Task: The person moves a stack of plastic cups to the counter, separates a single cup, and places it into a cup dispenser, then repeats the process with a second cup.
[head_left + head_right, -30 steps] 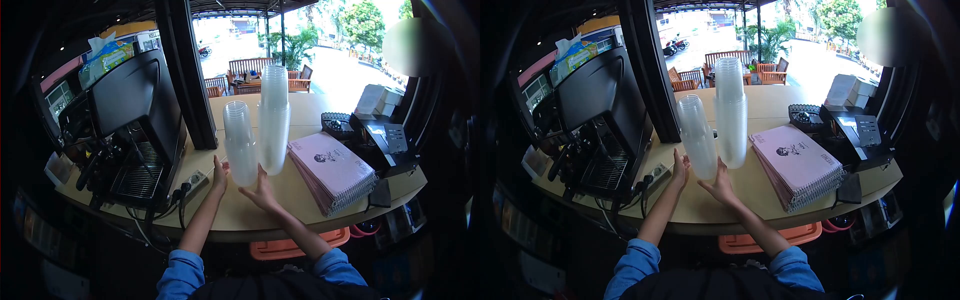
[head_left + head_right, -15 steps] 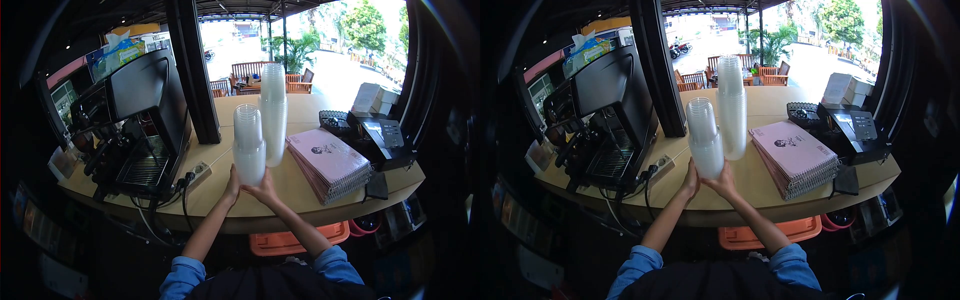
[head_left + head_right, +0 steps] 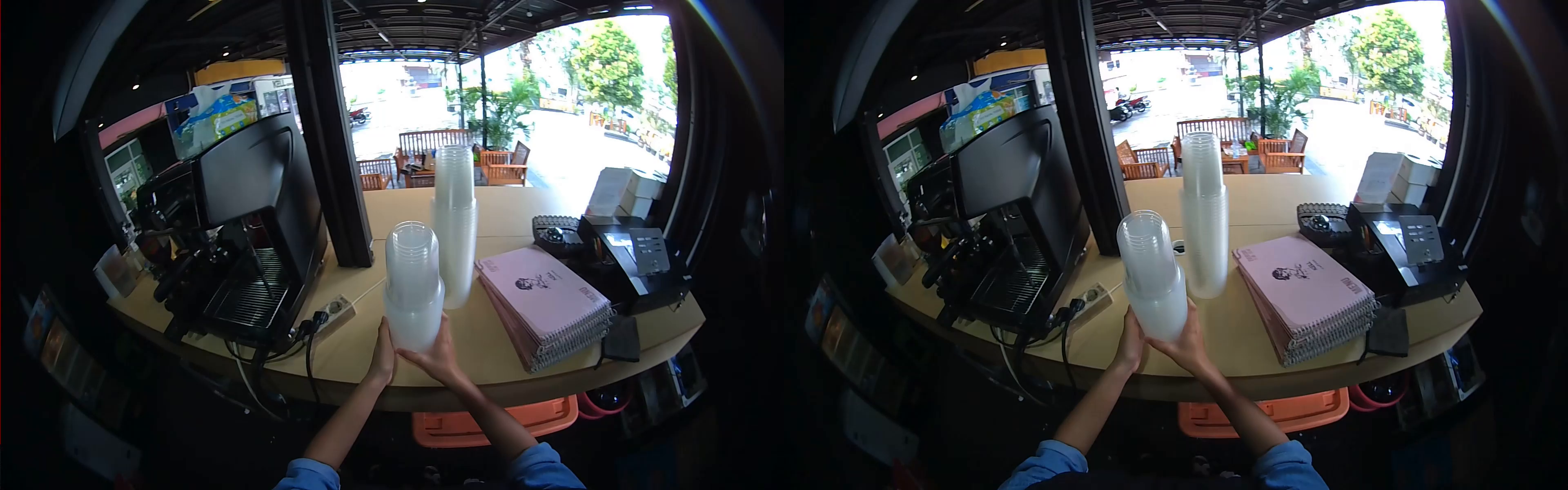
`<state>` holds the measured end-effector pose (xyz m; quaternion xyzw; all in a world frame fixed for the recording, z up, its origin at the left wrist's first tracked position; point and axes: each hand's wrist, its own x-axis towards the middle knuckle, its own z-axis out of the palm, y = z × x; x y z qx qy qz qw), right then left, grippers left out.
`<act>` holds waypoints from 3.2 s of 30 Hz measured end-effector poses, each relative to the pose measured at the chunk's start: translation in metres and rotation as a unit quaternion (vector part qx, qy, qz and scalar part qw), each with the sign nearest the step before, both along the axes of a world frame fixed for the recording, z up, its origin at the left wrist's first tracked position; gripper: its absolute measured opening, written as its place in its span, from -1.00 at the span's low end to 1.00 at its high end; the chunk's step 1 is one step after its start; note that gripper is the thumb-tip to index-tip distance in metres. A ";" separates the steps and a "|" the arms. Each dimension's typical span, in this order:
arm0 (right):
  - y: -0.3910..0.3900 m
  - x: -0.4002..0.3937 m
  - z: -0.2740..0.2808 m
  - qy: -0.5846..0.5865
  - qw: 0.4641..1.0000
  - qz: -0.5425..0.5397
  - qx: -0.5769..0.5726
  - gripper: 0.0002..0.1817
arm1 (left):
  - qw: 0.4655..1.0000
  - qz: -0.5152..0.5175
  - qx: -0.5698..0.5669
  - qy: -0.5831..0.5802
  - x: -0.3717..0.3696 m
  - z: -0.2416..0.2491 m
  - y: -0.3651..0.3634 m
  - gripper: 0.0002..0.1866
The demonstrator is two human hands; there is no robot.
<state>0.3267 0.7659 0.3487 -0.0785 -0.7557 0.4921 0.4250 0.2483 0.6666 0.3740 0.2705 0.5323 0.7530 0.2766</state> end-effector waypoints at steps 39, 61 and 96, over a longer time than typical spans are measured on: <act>-0.713 -0.014 -0.058 -0.148 0.725 0.673 -0.018 0.11 | 0.864 0.501 0.035 -0.046 0.144 -0.103 -0.751 -0.24; -0.829 -0.375 -0.045 -0.113 0.872 0.476 -0.031 0.13 | 0.959 0.279 0.031 0.026 -0.288 -0.094 -0.891 -0.14; -0.770 -0.854 0.060 -0.100 0.955 0.277 0.013 0.20 | 0.956 0.087 -0.001 0.282 -0.886 -0.039 -0.819 -0.10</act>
